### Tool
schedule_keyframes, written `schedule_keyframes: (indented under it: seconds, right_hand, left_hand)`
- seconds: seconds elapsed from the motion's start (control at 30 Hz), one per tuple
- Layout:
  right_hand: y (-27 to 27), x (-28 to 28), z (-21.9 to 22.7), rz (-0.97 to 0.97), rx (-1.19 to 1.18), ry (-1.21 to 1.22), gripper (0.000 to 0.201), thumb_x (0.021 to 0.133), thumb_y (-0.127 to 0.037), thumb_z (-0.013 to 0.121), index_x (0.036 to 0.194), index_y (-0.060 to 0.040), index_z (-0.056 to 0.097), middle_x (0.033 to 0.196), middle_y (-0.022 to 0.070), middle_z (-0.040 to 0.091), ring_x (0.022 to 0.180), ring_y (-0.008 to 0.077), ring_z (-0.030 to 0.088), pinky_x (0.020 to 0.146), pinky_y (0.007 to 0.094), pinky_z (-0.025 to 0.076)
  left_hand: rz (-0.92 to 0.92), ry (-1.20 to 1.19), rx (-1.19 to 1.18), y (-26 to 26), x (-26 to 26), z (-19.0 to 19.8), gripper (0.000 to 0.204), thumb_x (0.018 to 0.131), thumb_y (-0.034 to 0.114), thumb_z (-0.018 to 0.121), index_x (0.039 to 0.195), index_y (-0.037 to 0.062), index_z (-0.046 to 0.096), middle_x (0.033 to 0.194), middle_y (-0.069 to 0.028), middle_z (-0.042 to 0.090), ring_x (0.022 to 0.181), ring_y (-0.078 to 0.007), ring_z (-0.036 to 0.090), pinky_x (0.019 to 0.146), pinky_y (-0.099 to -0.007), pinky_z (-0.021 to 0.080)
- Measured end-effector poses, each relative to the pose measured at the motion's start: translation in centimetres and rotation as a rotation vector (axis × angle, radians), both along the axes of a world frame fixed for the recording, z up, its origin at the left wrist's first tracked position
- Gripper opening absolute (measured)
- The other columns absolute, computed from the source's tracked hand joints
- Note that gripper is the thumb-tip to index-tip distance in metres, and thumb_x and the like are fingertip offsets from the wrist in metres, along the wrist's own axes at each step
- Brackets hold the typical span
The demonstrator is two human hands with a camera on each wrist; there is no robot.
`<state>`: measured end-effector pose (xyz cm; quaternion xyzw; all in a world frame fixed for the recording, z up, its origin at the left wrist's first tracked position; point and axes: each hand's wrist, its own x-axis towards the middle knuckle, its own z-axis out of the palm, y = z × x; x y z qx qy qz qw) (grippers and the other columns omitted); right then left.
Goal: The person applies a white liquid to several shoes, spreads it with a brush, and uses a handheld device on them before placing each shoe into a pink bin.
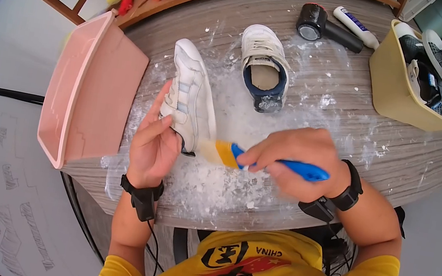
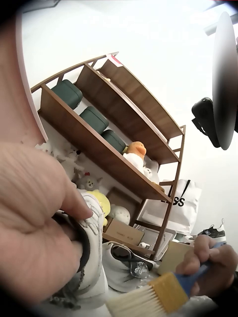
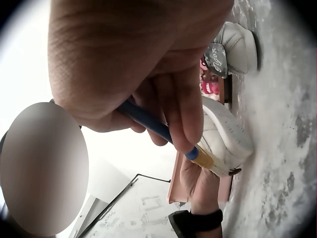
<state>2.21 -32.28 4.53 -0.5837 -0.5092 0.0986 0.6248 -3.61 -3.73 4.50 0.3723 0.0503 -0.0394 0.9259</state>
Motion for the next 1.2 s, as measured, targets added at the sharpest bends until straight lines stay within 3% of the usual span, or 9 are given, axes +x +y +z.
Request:
schedule_keyframes:
  seconds: [0.1,0.13,0.27,0.37,0.57,0.73,0.93,1.03,1.2]
  right_hand:
    - [0.0,-0.5,-0.9,-0.22,0.315,0.03,0.015,0.091,-0.001,0.054,0.105,0.0013,0.057,0.109,0.0265,0.066,0.085,0.0302,0.071,0.078,0.0391,0.059]
    - [-0.1,-0.4,-0.9,-0.234,0.34,-0.029,0.016,0.093,-0.004,0.053,0.108,0.0018,0.054,0.115,0.0294,0.062,0.092,0.0339,0.07,0.079,0.0432,0.059]
    - [1.0,-0.4,-0.4,-0.354,0.325,-0.203,0.017,0.09,-0.003,0.057,0.106,0.0012,0.057,0.116,0.0268,0.062,0.098,0.0314,0.068,0.08,0.0399,0.058]
    - [0.0,-0.1,-0.2,-0.35,0.097,-0.337,0.018,0.086,0.0,0.061,0.103,0.0008,0.061,0.118,0.0248,0.062,0.094,0.0291,0.068,0.077,0.0356,0.057]
    - [0.7,-0.4,0.0,-0.31,0.096,-0.333,0.02,0.076,0.007,0.06,0.094,0.0012,0.065,0.107,0.0208,0.068,0.079,0.0268,0.069,0.069,0.0325,0.057]
    - [0.7,-0.6,-0.2,-0.273,0.047,-0.251,0.02,0.074,0.008,0.06,0.092,0.0017,0.066,0.106,0.0203,0.069,0.075,0.0244,0.07,0.067,0.03,0.057]
    - [0.4,-0.1,-0.4,-0.06,-0.08,-0.271,0.019,0.074,0.007,0.06,0.092,0.002,0.066,0.102,0.0187,0.069,0.074,0.023,0.07,0.068,0.0291,0.057]
    - [0.6,-0.4,-0.7,-0.258,0.13,-0.227,0.017,0.076,0.005,0.062,0.092,0.0013,0.066,0.099,0.0178,0.069,0.074,0.0225,0.07,0.065,0.0293,0.056]
    - [0.4,-0.4,-0.9,-0.378,0.116,-0.291,0.023,0.078,0.002,0.069,0.101,-0.0004,0.065,0.12,0.0233,0.061,0.098,0.0293,0.065,0.08,0.0342,0.055]
  left_hand:
    - [-0.042,-0.041,-0.011,-0.5,-0.3,0.4,0.077,0.086,-0.002,0.05,0.155,0.0036,0.017,0.155,-0.0172,0.033,0.143,-0.0306,0.034,0.116,-0.0423,0.028]
    - [-0.066,-0.065,-0.03,-0.9,-0.2,0.5,0.08,0.084,0.0,0.052,0.155,0.0037,0.016,0.155,-0.0178,0.032,0.144,-0.0315,0.032,0.117,-0.0428,0.027]
    - [-0.126,-0.06,-0.033,-1.7,-0.7,1.0,0.098,0.071,0.017,0.058,0.157,0.0046,0.011,0.157,-0.0191,0.027,0.146,-0.0348,0.027,0.12,-0.0459,0.017]
    - [-0.166,-0.075,-0.043,-1.8,-0.8,1.0,0.101,0.07,0.019,0.059,0.157,0.0067,0.009,0.159,-0.0187,0.025,0.147,-0.0342,0.025,0.12,-0.0455,0.016]
    - [-0.16,-0.07,-0.053,-1.8,-1.0,1.0,0.105,0.067,0.026,0.061,0.158,0.0101,0.01,0.159,-0.0182,0.023,0.147,-0.0331,0.023,0.12,-0.0463,0.016]
    - [-0.123,-0.104,-0.157,-1.6,-0.6,0.4,0.099,0.073,0.027,0.057,0.157,0.0058,0.01,0.16,-0.0183,0.022,0.147,-0.0334,0.024,0.12,-0.0447,0.017]
    - [0.005,-0.009,-0.412,0.6,0.4,-1.1,0.083,0.081,0.024,0.05,0.155,0.0045,0.018,0.158,-0.0175,0.028,0.146,-0.0323,0.026,0.121,-0.0449,0.017]
    - [0.042,0.047,-0.459,1.2,0.6,-1.9,0.078,0.082,0.024,0.05,0.153,0.0048,0.025,0.157,-0.0169,0.031,0.145,-0.0322,0.028,0.12,-0.0458,0.019]
    - [-0.004,0.078,-0.421,0.9,0.4,-2.3,0.073,0.081,0.025,0.049,0.149,0.0046,0.031,0.154,-0.0167,0.035,0.143,-0.0327,0.032,0.119,-0.0469,0.022]
